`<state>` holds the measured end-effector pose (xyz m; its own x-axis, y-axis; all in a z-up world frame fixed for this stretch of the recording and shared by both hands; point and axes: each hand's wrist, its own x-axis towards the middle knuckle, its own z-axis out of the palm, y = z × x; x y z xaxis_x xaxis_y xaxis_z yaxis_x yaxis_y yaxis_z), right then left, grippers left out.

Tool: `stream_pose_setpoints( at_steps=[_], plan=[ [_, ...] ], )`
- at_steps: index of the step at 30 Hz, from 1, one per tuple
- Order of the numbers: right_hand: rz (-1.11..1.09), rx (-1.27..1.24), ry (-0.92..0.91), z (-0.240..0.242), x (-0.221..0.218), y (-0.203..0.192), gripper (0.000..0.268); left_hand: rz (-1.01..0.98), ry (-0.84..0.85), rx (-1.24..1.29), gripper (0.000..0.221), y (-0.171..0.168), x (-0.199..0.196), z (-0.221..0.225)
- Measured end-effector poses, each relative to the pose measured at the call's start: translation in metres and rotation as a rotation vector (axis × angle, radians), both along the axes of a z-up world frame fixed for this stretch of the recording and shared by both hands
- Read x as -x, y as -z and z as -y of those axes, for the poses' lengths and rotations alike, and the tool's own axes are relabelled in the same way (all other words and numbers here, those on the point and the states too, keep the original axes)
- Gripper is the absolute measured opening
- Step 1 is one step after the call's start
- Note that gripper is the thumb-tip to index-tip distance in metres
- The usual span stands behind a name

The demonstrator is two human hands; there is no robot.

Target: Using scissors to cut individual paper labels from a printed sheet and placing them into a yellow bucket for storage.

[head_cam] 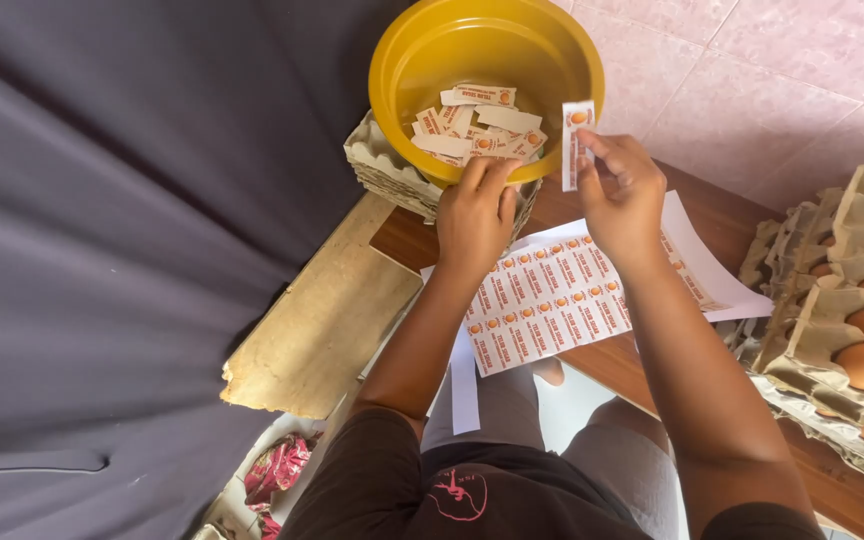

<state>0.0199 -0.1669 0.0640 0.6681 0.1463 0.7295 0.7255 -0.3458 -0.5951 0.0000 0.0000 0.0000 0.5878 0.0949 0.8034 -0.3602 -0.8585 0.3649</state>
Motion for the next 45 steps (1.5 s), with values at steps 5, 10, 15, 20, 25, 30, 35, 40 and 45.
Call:
stream_pose_setpoints(
  at_steps=[5,10,15,20,25,30,35,40,45],
  plan=[
    [0.042,0.047,-0.078,-0.016,-0.021,-0.016,0.03,0.028,0.064,0.076,0.027,0.007,-0.008,-0.009],
    [0.071,0.121,-0.09,-0.024,-0.051,-0.008,0.03,0.052,0.187,0.156,0.025,-0.004,-0.005,-0.02],
    [0.065,0.386,0.046,-0.027,-0.05,-0.012,0.031,0.029,0.268,0.212,0.028,-0.025,0.005,-0.024],
    [0.043,0.497,0.086,-0.031,-0.059,0.005,0.03,0.014,0.274,0.207,0.027,-0.015,0.004,-0.025],
    [0.055,0.47,0.093,-0.027,-0.057,0.01,0.032,0.009,0.279,0.221,0.027,-0.02,0.008,-0.024],
    [0.187,0.28,0.105,-0.013,-0.048,0.008,0.024,0.024,0.22,0.21,0.029,-0.009,0.0,-0.024],
    [0.164,0.25,0.124,0.027,-0.021,0.02,0.024,0.013,0.235,0.222,0.027,-0.027,0.006,-0.031],
    [0.05,0.133,0.178,0.073,0.0,0.066,0.025,0.027,0.212,0.201,0.038,-0.042,0.019,-0.03],
    [-0.167,0.323,0.326,0.134,0.004,0.159,0.023,0.369,-0.003,0.334,0.042,-0.01,0.016,-0.011]
  ],
)
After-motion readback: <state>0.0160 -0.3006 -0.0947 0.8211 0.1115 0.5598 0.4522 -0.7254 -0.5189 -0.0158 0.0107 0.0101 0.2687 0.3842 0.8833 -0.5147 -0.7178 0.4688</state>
